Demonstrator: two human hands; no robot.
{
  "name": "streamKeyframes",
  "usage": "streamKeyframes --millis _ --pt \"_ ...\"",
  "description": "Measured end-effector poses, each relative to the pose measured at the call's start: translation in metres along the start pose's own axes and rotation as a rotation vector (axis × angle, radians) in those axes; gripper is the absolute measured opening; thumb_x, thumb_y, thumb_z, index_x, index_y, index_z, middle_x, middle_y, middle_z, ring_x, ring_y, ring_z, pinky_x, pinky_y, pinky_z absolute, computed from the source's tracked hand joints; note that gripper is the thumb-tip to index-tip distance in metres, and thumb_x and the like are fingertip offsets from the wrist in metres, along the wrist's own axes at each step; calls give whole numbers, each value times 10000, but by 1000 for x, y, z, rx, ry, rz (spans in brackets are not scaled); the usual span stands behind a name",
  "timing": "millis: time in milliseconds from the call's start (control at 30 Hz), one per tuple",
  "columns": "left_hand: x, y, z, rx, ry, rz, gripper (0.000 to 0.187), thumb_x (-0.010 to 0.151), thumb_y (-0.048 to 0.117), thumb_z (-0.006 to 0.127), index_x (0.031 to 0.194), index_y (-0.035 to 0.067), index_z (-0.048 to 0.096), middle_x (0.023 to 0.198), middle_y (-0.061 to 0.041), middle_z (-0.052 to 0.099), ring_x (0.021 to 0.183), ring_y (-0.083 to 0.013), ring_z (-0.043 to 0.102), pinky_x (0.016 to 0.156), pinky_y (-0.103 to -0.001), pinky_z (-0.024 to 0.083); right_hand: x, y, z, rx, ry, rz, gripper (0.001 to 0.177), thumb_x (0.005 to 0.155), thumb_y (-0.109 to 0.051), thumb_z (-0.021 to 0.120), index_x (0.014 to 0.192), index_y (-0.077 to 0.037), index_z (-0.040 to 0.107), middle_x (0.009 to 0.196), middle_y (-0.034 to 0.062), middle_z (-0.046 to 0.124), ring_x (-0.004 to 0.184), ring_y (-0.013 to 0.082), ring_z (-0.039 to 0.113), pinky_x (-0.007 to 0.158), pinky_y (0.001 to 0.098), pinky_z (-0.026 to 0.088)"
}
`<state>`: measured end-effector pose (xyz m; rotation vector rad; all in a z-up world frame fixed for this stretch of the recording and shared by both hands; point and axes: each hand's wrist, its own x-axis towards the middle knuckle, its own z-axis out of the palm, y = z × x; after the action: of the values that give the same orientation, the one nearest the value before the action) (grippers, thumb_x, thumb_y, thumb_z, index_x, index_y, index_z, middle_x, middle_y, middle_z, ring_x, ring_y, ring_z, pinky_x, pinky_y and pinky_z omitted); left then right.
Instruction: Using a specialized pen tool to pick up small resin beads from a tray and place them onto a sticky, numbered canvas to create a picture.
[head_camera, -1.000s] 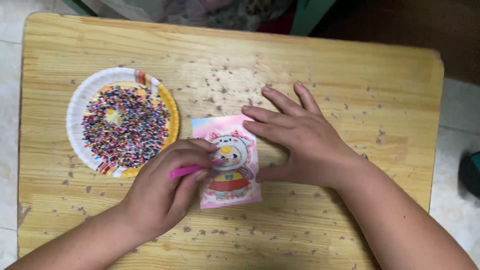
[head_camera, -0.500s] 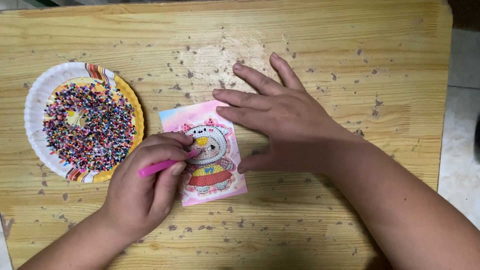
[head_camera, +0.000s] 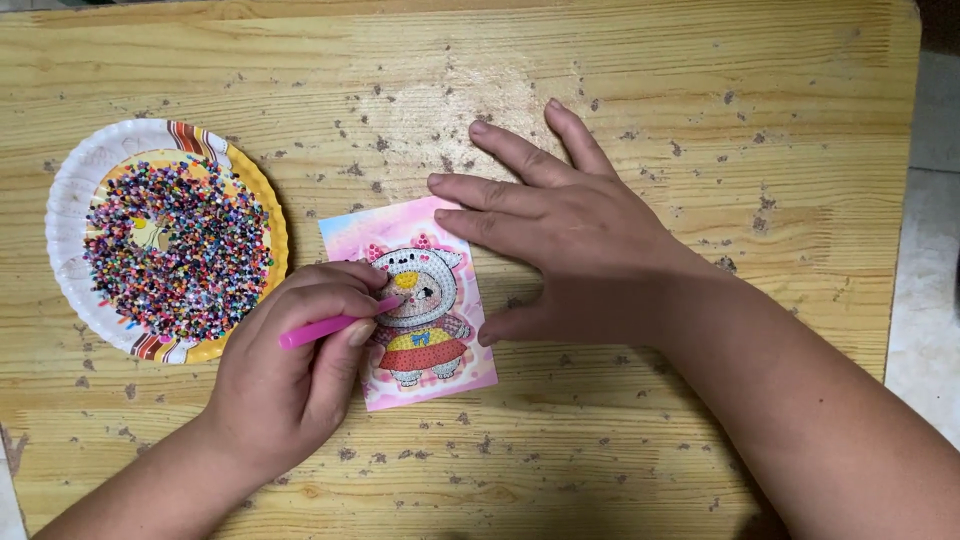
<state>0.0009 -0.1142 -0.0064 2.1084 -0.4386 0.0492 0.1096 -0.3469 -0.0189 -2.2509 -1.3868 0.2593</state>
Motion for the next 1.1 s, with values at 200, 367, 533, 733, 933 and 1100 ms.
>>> streamKeyframes --millis 200,367,533,733,933,1100 --pt "-1 1 -2 -25 27 -65 118 924 87 444 988 9 505 954 -177 622 975 -295 646 894 -384 513 1 -3 -3 10 -29 20 822 625 -554 789 1298 -170 516 1392 27 491 1365 356 289 1090 587 48" --pt "-14 4 -18 -73 244 -146 112 928 46 458 998 -31 500 960 -187 595 932 -277 645 892 -349 530 4 -6 -6 26 -81 56 817 642 -565 767 1308 -173 500 1399 39 468 1371 347 254 1089 570 10" --pt "-27 -4 -56 196 525 -378 60 1058 -47 536 1032 -47 590 997 -156 607 883 -213 587 854 -294 479 5 -10 -8 48 -122 80 802 669 -556 741 1332 -180 489 1414 22 444 1384 318 213 1094 548 -24" --pt "-45 -40 -99 -95 754 -417 221 1155 222 399 1107 12 446 852 -145 506 759 -211 587 767 -256 484 7 -16 -8 36 -47 74 826 594 -496 830 1297 -183 531 1375 5 506 1377 322 282 1109 557 32" --pt "-39 -50 -106 -266 790 -511 245 1097 231 425 947 51 499 869 -82 546 735 -164 590 670 -228 501 5 -13 -3 9 -6 44 900 543 -467 874 1324 -215 507 1390 -20 502 1397 330 297 1123 577 57" --pt "-32 -39 -112 -230 683 -625 249 1067 180 415 888 28 499 664 -116 553 527 -162 540 533 -242 462 4 -10 0 -25 4 60 968 498 -516 885 1340 -256 485 1408 -40 486 1409 327 302 1136 576 71"
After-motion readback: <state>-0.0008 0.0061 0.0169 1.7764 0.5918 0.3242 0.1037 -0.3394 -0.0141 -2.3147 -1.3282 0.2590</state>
